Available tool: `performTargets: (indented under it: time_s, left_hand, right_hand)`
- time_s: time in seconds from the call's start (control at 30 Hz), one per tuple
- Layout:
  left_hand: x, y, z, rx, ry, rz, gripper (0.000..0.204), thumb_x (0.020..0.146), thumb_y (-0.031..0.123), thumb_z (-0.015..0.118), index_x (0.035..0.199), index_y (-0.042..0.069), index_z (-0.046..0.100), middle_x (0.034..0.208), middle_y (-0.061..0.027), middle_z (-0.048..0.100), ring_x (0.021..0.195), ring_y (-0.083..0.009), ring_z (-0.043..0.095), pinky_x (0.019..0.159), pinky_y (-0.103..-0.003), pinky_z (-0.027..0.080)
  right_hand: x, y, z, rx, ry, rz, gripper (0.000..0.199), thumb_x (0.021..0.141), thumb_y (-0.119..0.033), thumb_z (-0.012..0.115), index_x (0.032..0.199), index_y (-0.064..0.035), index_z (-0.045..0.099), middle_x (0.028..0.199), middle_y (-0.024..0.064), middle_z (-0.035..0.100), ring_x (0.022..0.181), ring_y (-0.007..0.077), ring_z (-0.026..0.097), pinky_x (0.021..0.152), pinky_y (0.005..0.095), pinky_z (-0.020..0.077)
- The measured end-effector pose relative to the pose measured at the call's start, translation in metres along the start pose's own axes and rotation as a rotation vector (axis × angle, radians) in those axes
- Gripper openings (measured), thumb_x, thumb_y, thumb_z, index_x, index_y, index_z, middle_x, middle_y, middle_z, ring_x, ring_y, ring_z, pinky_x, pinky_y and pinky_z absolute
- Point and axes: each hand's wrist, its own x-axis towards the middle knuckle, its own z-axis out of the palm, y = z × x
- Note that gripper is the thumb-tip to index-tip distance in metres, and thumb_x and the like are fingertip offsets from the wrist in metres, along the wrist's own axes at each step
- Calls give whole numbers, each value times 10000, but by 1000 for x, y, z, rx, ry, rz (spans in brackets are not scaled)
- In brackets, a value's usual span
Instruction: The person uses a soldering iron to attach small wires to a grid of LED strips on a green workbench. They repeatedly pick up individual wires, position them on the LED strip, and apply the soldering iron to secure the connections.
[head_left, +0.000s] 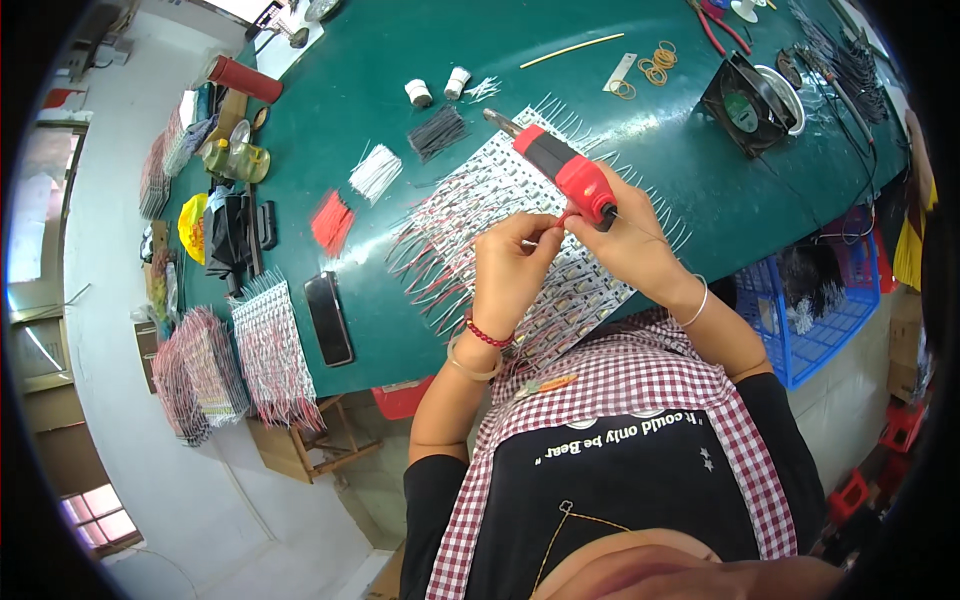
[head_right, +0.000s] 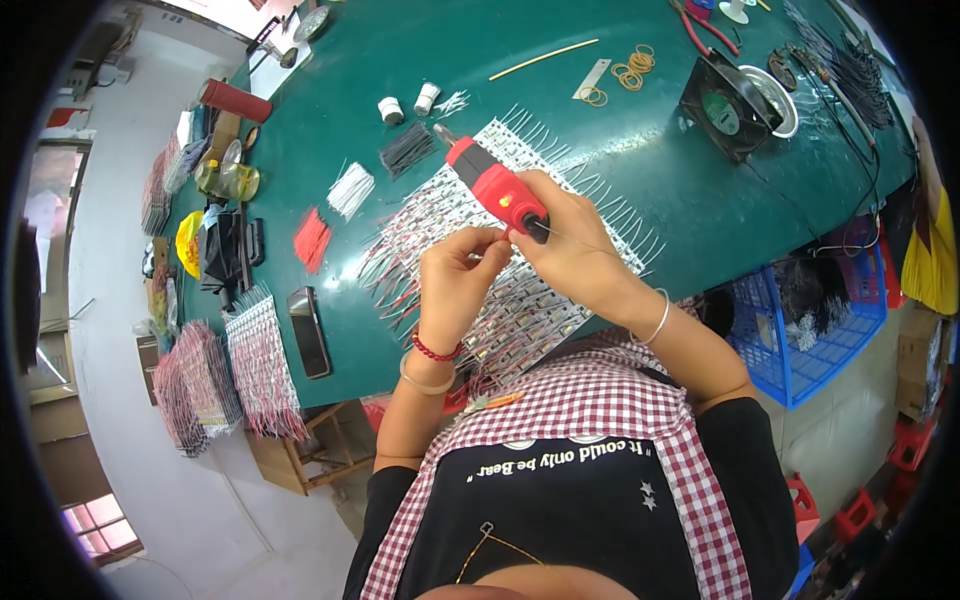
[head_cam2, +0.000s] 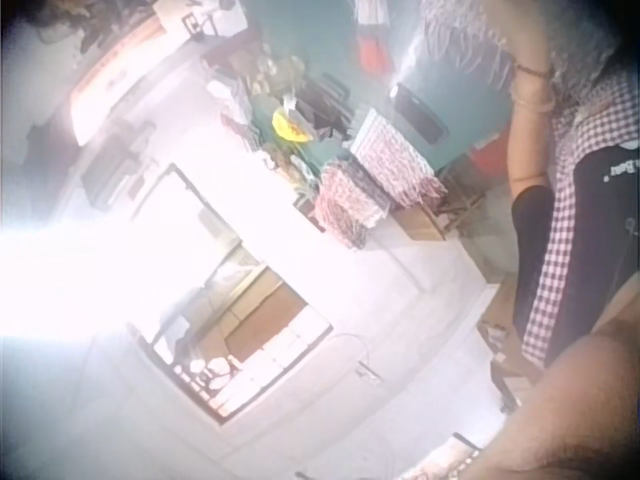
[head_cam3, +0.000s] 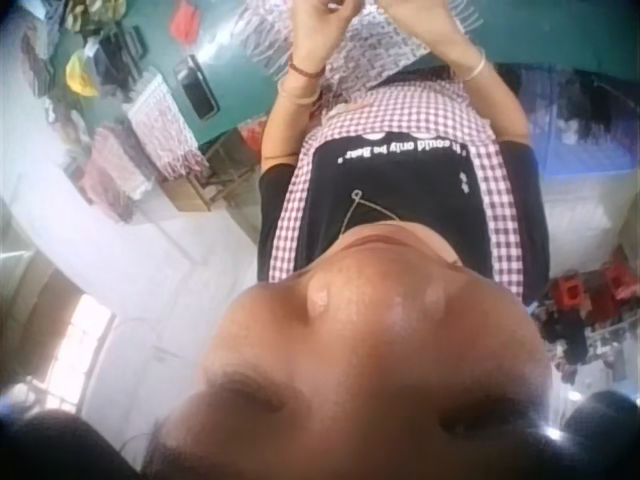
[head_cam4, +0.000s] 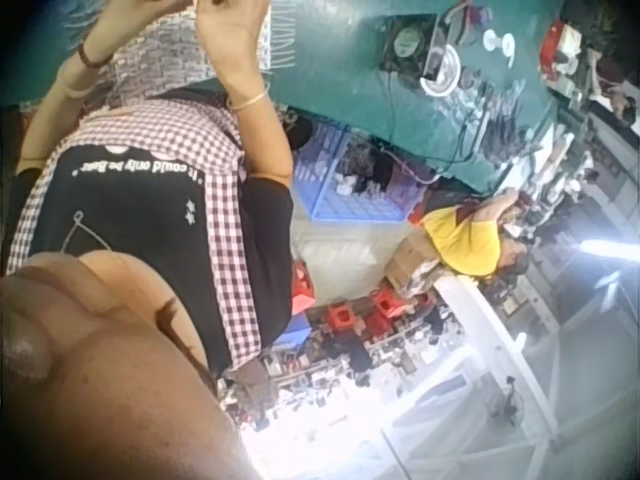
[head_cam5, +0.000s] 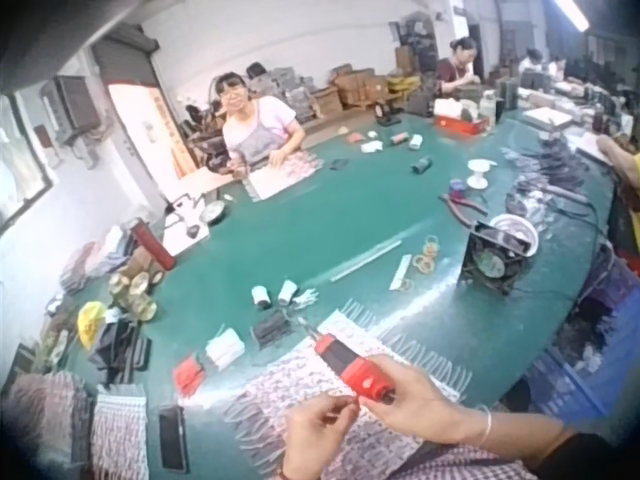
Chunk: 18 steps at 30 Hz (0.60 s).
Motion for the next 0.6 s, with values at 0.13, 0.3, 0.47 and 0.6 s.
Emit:
performTargets:
  time_s: [0.13, 0.3, 0.47, 0.6]
  left_hand:
    - [-2, 4, 2, 75, 58, 73, 102, 795, 39, 667, 877, -16, 695, 762, -121, 662, 588, -162, 640, 549, -262, 502]
    - [-1, 7, 2, 177, 61, 148, 102, 817, 31, 651, 886, -38, 680, 771, -94, 678, 644, -104, 632, 568, -223, 503]
    - [1, 4, 7, 175, 75, 186, 79, 796, 17, 658, 857, -32, 667, 768, -115, 643, 613, -182, 617, 560, -259, 500]
    - [-2, 5, 8, 68, 25, 106, 70, 812, -19, 641, 873, -40, 667, 772, -79, 641, 640, -109, 592, 555, -228, 493]
  right_hand:
    - [-3, 0, 0, -16, 28, -9, 353, 757, -14, 677, 1082, -3, 539, 778, 44, 622, 709, 114, 594, 673, 275, 484]
    - [-6, 3, -5, 39, -3, 54, 409, 756, -47, 670, 1130, -9, 511, 894, 180, 637, 803, 330, 634, 718, 357, 490]
    - [-8, -3, -11, 55, 23, -35, 408, 771, -50, 658, 1153, -25, 518, 945, 193, 639, 888, 324, 643, 771, 357, 495]
    - [-10, 1, -11, 85, -24, -10, 415, 762, -26, 660, 1146, -34, 505, 982, 185, 625, 951, 372, 606, 784, 405, 490]
